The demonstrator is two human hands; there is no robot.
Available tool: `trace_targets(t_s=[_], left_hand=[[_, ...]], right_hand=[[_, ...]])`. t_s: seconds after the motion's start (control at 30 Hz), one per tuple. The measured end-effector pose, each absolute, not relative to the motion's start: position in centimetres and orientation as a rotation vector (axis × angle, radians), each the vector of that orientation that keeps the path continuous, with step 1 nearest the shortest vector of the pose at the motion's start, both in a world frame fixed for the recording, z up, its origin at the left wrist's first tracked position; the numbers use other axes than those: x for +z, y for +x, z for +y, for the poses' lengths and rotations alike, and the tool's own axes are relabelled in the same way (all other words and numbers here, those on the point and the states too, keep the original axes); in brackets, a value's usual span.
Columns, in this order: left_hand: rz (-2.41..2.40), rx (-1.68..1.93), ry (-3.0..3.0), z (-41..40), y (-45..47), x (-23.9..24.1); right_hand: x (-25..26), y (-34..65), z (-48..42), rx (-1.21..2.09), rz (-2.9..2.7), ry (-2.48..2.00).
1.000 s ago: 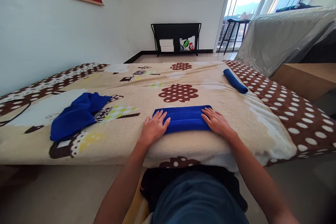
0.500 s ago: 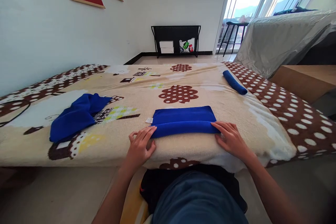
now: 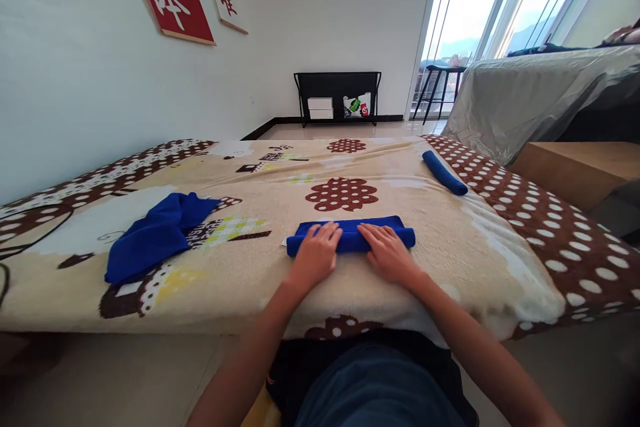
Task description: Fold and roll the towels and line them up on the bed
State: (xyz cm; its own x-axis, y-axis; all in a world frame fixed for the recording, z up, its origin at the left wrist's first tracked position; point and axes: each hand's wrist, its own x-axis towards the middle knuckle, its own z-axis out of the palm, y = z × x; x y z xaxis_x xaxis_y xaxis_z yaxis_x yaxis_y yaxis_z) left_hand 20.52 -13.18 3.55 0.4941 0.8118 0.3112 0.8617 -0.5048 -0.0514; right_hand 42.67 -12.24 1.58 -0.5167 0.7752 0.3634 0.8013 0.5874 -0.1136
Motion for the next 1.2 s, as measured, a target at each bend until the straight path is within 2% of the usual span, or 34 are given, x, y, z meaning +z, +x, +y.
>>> trace_targets(t_s=[0.13,0.47,0.77,1.0,1.1,1.2], left_hand=[[-1.397,-0.395,-2.666,-13.6,21.6,2.3],[-1.507,-0.468,-2.585,-15.6,13.1,1.0],[-1.593,-0.424,-2.387,-13.3,15.0,2.1],[-1.635,-0.293,-2.529,-14.2,14.6,4.8],[-1.67,-0.245,-2.455,-14.5,15.6,5.1],[-1.582,-0.295,-2.444,-14.2,18.6,4.6]], right_hand=[[0.4,42.4,-12.5,-0.005,-2.522,-1.145],[-2.0,52.6,-12.7,0.007,-2.415,-1.231],[-0.5,50.2,-10.4,-0.105,-2.292,-1.365],[1.7,50.1,-11.3,0.064,-2.37,-1.434],[2.3,49.0,-11.9,-0.029,-2.39,-1.502],[2.4,46.2,-12.2,-0.104,-2.436,-1.388]])
